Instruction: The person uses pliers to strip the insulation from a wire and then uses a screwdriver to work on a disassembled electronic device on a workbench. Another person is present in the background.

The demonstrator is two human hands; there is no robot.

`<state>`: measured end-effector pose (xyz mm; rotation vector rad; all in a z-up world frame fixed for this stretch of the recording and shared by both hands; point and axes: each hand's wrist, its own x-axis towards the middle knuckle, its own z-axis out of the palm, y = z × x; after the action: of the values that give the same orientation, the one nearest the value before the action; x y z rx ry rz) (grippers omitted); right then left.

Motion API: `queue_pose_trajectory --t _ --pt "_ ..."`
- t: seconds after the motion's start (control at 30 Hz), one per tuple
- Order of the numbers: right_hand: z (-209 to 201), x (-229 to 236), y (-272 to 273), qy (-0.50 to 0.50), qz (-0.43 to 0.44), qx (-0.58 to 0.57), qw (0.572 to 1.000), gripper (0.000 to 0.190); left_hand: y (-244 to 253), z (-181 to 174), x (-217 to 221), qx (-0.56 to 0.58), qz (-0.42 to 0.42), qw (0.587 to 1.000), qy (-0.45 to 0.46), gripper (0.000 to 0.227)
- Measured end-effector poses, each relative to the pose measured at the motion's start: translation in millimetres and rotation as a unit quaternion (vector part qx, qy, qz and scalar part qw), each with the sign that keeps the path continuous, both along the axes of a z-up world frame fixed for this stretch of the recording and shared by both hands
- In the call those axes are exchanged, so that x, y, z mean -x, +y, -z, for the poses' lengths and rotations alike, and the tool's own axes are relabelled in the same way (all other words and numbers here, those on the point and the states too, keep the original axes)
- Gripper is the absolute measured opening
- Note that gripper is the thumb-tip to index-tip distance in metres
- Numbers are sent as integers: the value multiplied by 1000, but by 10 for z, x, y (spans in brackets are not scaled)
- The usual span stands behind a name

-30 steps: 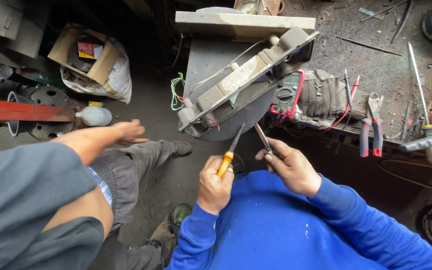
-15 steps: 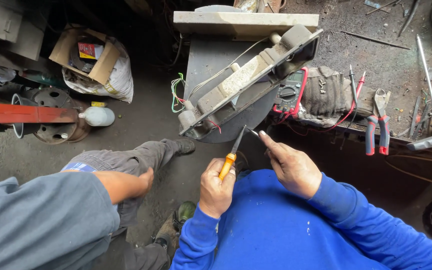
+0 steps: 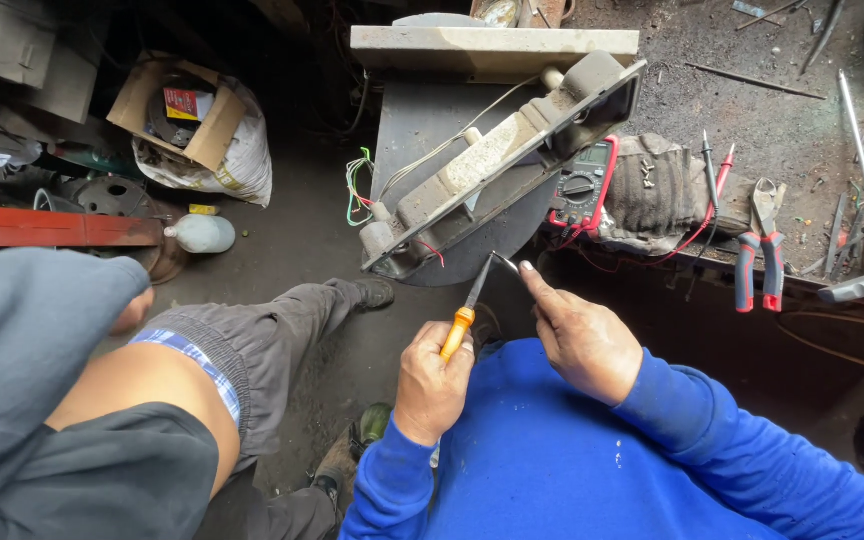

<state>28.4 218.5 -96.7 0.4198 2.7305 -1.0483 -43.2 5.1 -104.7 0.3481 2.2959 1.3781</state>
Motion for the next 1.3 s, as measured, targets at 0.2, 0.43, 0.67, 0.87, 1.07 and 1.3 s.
queue_pose_trajectory --t 0.2,0.43,0.67,0.87,1.07,1.3 --pt "-49 43 1 -12 16 18 1000 60 15 -95 25 37 -7 999 -40 16" --pt "-50 74 -13 -16 44 59 997 59 -3 -39 29 25 -6 999 -33 16" --pt "-99 43 4 -7 -10 -66 998 60 -40 193 2 13 -14 1000 -8 18" --pt "-93 87 35 34 38 67 996 56 -43 177 16 -6 -33 998 -60 19" --pt "-78 69 14 45 87 129 987 57 -12 50 49 -24 -57 991 -118 19" --pt "35 48 81 41 69 92 993 51 22 32 63 -21 -62 989 -129 21"
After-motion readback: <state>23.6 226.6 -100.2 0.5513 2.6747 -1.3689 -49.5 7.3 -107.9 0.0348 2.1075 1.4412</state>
